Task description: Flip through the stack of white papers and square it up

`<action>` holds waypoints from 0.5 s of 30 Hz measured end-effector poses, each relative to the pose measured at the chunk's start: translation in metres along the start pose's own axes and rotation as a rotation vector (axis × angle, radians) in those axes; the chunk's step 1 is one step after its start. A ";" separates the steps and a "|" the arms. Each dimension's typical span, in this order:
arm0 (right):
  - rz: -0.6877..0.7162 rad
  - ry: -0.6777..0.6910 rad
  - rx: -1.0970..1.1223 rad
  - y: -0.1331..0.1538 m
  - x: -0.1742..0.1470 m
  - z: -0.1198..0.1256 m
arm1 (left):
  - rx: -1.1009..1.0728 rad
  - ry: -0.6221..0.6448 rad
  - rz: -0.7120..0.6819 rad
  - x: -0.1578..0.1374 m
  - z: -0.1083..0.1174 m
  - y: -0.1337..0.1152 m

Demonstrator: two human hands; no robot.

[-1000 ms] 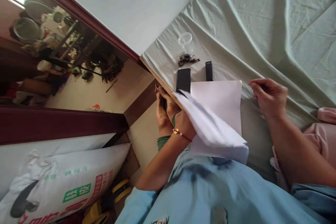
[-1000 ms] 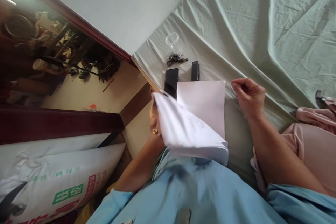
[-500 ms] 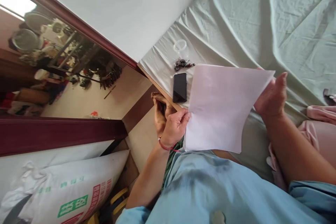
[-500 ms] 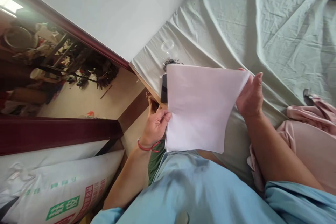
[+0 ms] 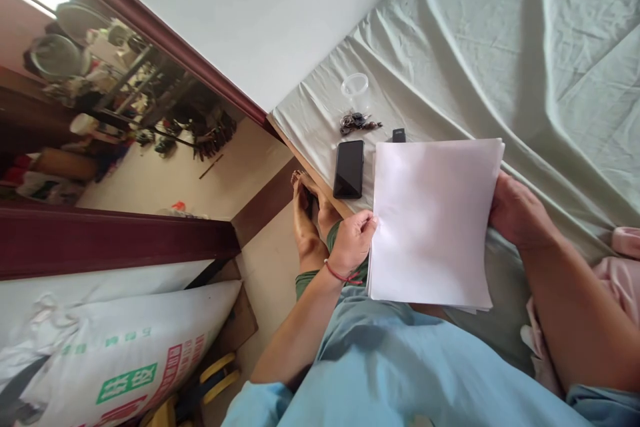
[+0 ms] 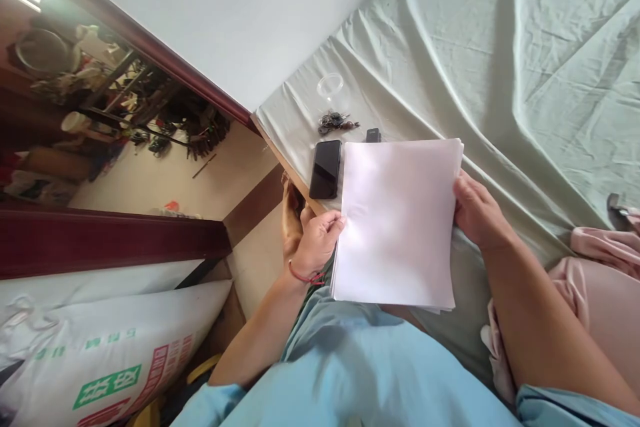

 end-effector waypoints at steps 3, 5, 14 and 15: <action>-0.048 -0.026 -0.046 -0.008 0.003 0.005 | -0.063 0.041 -0.038 -0.005 -0.002 -0.003; -0.099 -0.031 -0.043 -0.013 0.003 0.007 | -0.088 0.048 -0.058 -0.010 -0.001 -0.005; -0.238 -0.083 0.029 -0.020 0.000 0.018 | -0.097 0.024 -0.128 -0.020 0.006 -0.027; -0.222 -0.104 0.019 -0.018 -0.001 0.021 | -0.101 0.025 -0.122 -0.019 0.004 -0.027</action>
Point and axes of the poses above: each hand's wrist, its own x-axis towards the middle knuckle, its own z-axis out of the back of the hand, y = z × x, the point moved 9 cm from there along x, towards the middle knuckle, and after that the axes turned 2 degrees about -z, right-handed, at the moved point
